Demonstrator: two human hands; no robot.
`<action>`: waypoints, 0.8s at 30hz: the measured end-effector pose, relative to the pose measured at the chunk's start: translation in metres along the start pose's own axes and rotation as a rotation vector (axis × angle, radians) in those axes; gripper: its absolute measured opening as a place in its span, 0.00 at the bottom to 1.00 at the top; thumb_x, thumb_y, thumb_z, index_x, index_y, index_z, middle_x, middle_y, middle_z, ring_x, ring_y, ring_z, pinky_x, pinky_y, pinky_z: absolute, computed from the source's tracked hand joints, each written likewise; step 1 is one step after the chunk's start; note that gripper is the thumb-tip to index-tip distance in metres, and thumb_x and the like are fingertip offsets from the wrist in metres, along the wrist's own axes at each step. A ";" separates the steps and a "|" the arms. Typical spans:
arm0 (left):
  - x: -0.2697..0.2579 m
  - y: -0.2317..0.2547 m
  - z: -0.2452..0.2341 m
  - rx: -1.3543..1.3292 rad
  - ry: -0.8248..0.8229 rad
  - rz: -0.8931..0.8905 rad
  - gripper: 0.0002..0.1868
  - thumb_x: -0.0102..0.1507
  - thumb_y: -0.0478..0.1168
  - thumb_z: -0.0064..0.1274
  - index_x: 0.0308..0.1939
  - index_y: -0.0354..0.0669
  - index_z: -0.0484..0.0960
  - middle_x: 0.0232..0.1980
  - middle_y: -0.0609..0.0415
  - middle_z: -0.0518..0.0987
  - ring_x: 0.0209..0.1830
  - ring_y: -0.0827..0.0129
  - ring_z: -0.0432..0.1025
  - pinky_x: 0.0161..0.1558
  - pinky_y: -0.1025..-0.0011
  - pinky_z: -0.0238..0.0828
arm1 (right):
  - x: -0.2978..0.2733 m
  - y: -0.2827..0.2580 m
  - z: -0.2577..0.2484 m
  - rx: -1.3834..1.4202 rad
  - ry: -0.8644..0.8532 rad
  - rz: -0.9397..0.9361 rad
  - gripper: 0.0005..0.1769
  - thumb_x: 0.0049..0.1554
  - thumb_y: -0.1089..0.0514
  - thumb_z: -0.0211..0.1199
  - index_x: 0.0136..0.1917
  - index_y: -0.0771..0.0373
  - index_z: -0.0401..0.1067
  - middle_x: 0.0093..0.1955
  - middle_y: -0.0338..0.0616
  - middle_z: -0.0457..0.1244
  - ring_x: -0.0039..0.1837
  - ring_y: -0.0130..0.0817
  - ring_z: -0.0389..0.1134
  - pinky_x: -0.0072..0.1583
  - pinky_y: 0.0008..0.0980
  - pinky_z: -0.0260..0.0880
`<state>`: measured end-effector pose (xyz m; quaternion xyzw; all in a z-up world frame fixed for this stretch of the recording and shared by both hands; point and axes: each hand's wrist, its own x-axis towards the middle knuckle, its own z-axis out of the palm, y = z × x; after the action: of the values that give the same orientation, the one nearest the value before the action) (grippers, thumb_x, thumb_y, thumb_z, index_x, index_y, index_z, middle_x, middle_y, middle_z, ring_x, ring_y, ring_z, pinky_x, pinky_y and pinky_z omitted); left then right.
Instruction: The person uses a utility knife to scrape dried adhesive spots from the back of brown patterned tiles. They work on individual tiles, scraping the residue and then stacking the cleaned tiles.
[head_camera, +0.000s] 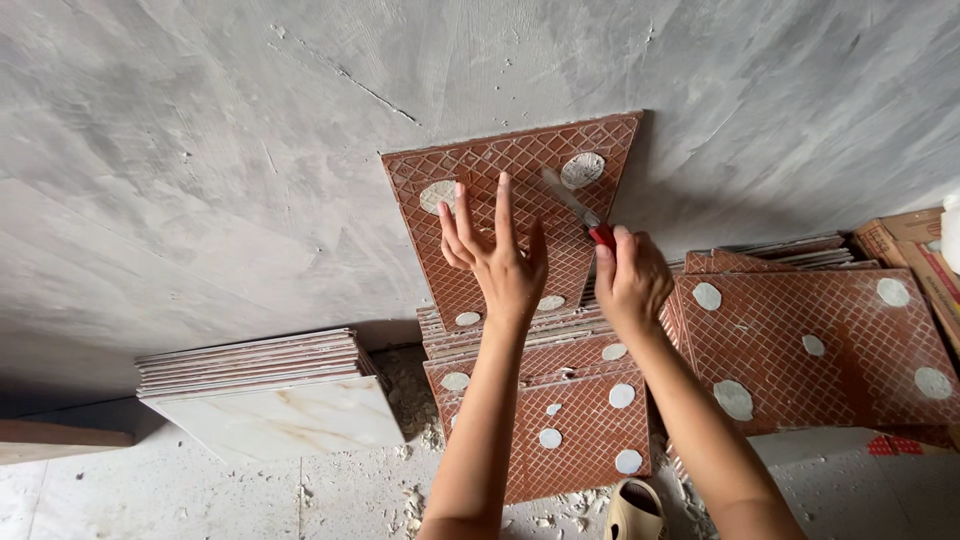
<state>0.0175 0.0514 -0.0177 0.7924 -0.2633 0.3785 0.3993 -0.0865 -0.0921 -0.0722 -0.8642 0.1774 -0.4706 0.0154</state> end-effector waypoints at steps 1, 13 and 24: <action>0.000 -0.001 0.000 0.023 -0.013 0.017 0.39 0.68 0.53 0.59 0.80 0.56 0.59 0.83 0.41 0.40 0.84 0.44 0.28 0.79 0.44 0.21 | 0.005 0.007 0.002 -0.022 0.014 -0.045 0.16 0.70 0.46 0.51 0.58 0.61 0.64 0.38 0.43 0.62 0.35 0.36 0.61 0.37 0.35 0.61; -0.012 -0.020 0.020 0.125 -0.387 -0.083 0.67 0.50 0.62 0.69 0.81 0.44 0.43 0.82 0.29 0.34 0.82 0.34 0.24 0.74 0.31 0.15 | 0.016 0.062 -0.012 -0.199 -0.163 -0.157 0.22 0.63 0.41 0.62 0.53 0.61 0.65 0.41 0.45 0.64 0.43 0.43 0.68 0.43 0.41 0.68; -0.014 -0.022 0.029 0.110 -0.387 -0.082 0.67 0.52 0.64 0.67 0.80 0.40 0.41 0.80 0.23 0.31 0.80 0.29 0.20 0.70 0.27 0.12 | 0.054 0.078 -0.010 -0.292 -0.183 -0.316 0.26 0.64 0.33 0.60 0.44 0.57 0.63 0.29 0.41 0.63 0.30 0.37 0.65 0.34 0.38 0.67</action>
<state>0.0364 0.0409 -0.0504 0.8809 -0.2818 0.2165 0.3126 -0.0905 -0.1812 -0.0385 -0.9133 0.1040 -0.3564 -0.1674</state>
